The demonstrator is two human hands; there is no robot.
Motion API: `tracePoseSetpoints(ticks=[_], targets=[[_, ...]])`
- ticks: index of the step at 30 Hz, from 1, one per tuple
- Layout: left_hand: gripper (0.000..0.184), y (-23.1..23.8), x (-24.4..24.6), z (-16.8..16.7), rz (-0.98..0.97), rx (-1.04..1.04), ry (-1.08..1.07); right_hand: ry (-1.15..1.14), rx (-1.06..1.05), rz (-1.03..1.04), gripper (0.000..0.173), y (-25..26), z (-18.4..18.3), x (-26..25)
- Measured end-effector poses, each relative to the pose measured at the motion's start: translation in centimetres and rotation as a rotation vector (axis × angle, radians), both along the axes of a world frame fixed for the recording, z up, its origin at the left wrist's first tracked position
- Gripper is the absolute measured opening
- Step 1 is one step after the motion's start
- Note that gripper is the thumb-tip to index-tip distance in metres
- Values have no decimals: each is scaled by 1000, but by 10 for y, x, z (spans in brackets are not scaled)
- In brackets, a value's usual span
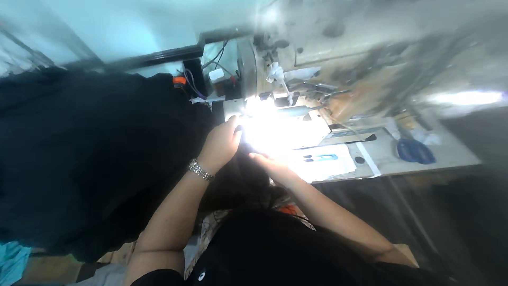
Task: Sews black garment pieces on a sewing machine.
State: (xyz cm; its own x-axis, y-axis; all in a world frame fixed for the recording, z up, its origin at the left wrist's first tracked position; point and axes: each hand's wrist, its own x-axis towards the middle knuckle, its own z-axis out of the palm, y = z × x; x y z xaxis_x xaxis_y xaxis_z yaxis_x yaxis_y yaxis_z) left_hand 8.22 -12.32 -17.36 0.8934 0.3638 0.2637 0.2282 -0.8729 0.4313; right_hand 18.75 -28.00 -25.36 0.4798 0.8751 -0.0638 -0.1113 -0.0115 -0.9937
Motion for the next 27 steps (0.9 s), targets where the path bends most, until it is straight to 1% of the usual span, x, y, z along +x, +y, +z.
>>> tracePoseSetpoints(ticks=[2, 4, 6, 8, 11, 13, 19, 21, 23, 24, 27], targets=[[16, 2, 3, -2, 3, 39, -11, 29, -20, -24, 22, 1, 0, 0], [21, 4, 5, -2, 1, 47, -17, 22, 5, -59, 22, 2, -4, 0], [23, 5, 7, -3, 3, 58, -18, 25, 40, -54, 22, 3, -5, 1], [25, 7, 9, -5, 1, 62, -21, 21, 29, -56, 20, 4, -3, 2], [20, 8, 12, -7, 14, 50, -21, -1, 8, -60, 20, 5, -3, 5], [17, 10, 15, -10, 28, 61, -14, -61, 14, -88, 20, 6, -5, 7], [19, 17, 29, -11, 88, 83, 41, -252, -20, -202, 20, 1, -4, 8], [16, 20, 36, -11, 84, 58, 87, -357, -36, -231, 19, -7, -2, 10], [15, 23, 50, -17, 95, 41, 158, -568, -138, -200, 26, -16, 3, 17], [17, 26, 59, -21, 108, 49, 172, -672, -201, -180, 30, -19, 7, 21], [19, 33, 80, -37, 78, 22, 10, -905, -295, -208, 32, -16, 13, 29]])
